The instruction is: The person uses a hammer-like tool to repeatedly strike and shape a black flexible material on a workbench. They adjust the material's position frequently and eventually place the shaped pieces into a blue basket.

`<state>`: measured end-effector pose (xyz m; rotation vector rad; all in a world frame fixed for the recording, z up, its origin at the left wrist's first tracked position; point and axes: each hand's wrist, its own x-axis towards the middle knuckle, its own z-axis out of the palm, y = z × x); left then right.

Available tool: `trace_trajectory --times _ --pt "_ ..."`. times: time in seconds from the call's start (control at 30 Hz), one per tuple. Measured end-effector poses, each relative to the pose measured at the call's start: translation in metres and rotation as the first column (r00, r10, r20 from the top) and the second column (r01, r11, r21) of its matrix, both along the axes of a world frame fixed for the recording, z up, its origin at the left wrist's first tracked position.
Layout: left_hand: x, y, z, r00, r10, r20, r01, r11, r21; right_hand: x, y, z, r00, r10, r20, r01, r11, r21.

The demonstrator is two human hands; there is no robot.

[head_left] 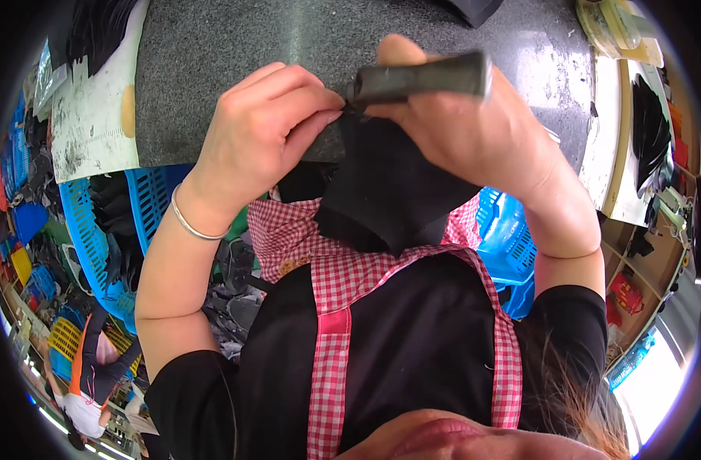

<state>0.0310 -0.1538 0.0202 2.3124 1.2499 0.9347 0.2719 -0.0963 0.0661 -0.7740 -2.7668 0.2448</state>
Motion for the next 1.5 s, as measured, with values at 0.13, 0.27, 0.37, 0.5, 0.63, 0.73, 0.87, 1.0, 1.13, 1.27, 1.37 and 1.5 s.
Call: trace_trajectory --times 0.13,0.27,0.37,0.5,0.63,0.73,0.87,1.0,1.13,1.27,1.37,1.5 --pt "0.001 -0.010 0.006 1.000 0.018 -0.005 -0.017 0.998 0.060 -0.006 0.012 0.007 0.999 0.036 0.009 -0.034 0.988 -0.153" --pt "-0.003 -0.027 -0.003 0.999 0.047 0.001 -0.047 0.995 0.088 -0.017 -0.004 0.013 0.995 -0.015 0.098 0.029 0.988 -0.151" --pt "0.005 -0.044 0.010 0.989 -0.113 0.092 0.112 0.994 0.020 -0.011 0.001 0.000 1.000 -0.005 -0.019 0.001 0.981 -0.193" --pt "0.041 -0.060 0.003 0.953 -0.255 -0.162 0.263 0.964 0.028 -0.011 0.004 0.001 1.000 -0.006 -0.001 0.006 0.973 -0.232" --pt "0.045 -0.072 -0.012 0.918 -0.395 0.036 0.397 0.912 -0.109 0.007 -0.013 0.021 0.990 -0.056 0.130 0.103 0.912 -0.397" --pt "0.032 -0.090 -0.046 0.884 -0.467 0.021 0.449 0.834 -0.321 0.030 -0.013 0.023 0.993 -0.079 0.090 0.105 0.934 -0.342" --pt "0.022 -0.026 0.003 0.785 -0.539 0.306 0.598 0.527 -0.604 0.059 0.030 0.022 0.926 -0.292 -0.238 0.234 0.941 -0.243" --pt "0.048 0.095 0.024 0.915 0.087 0.394 0.022 0.964 -0.264 0.096 0.107 0.019 0.835 -0.495 -0.238 0.503 0.864 -0.031" --pt "0.066 0.203 -0.026 0.818 0.520 0.245 -0.573 0.774 0.270 0.079 0.164 0.019 0.789 -0.563 -0.247 0.566 0.822 -0.066" --pt "0.068 0.215 -0.019 0.893 0.412 0.183 -0.447 0.864 0.233 0.089 0.200 -0.002 0.745 -0.647 -0.162 0.656 0.755 0.007" --pt "0.059 0.220 -0.012 0.876 0.375 0.304 -0.470 0.807 0.358 0.088 0.212 -0.015 0.774 -0.619 -0.132 0.628 0.778 0.034" --pt "0.054 0.215 -0.008 0.887 0.343 0.309 -0.436 0.844 0.314 0.087 0.229 -0.032 0.844 -0.530 -0.084 0.537 0.831 0.147"
